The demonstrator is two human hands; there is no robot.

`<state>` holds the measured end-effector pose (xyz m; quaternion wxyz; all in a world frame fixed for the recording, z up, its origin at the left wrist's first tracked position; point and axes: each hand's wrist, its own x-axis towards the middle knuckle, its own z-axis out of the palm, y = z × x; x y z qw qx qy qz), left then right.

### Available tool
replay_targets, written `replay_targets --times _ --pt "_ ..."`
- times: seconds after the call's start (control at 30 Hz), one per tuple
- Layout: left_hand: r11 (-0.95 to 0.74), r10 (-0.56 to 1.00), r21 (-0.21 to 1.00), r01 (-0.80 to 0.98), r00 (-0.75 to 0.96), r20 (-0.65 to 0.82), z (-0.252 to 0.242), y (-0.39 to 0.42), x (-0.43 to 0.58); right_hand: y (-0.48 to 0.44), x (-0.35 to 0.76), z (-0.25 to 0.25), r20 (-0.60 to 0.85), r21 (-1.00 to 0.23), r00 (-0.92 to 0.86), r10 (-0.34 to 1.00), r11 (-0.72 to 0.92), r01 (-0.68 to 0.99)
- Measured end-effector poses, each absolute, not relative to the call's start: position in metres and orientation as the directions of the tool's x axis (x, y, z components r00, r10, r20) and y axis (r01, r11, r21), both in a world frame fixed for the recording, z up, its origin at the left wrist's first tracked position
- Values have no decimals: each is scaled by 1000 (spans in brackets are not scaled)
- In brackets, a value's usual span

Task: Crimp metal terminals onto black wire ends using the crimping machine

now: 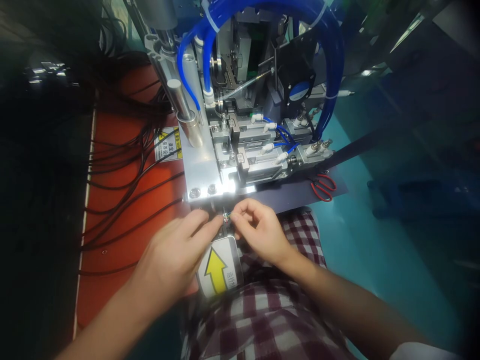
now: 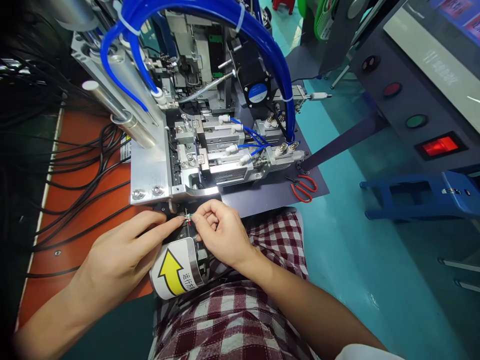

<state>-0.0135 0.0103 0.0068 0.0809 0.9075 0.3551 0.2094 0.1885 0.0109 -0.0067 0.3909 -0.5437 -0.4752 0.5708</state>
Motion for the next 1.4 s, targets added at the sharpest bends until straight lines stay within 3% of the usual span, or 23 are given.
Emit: replay_targets --times 0.13,0.83,1.2,1.3,1.4 --pt "-726 687 300 619 655 314 5 9 -14 13 187 -1 -383 -920 -115 917 -390 -40" --pt "-722 692 306 620 641 333 5 12 -12 10 194 -11 -293 -954 -192 937 -301 -16" --pt "-718 696 321 617 640 325 5 12 -12 11 188 1 -420 -905 -159 894 -425 -1" --pt "-727 687 311 612 642 340 5 13 -11 10 191 2 -369 -929 -122 921 -361 87" --pt "-725 688 313 613 635 350 5 12 -11 6 193 3 -210 -951 -27 977 -197 238"
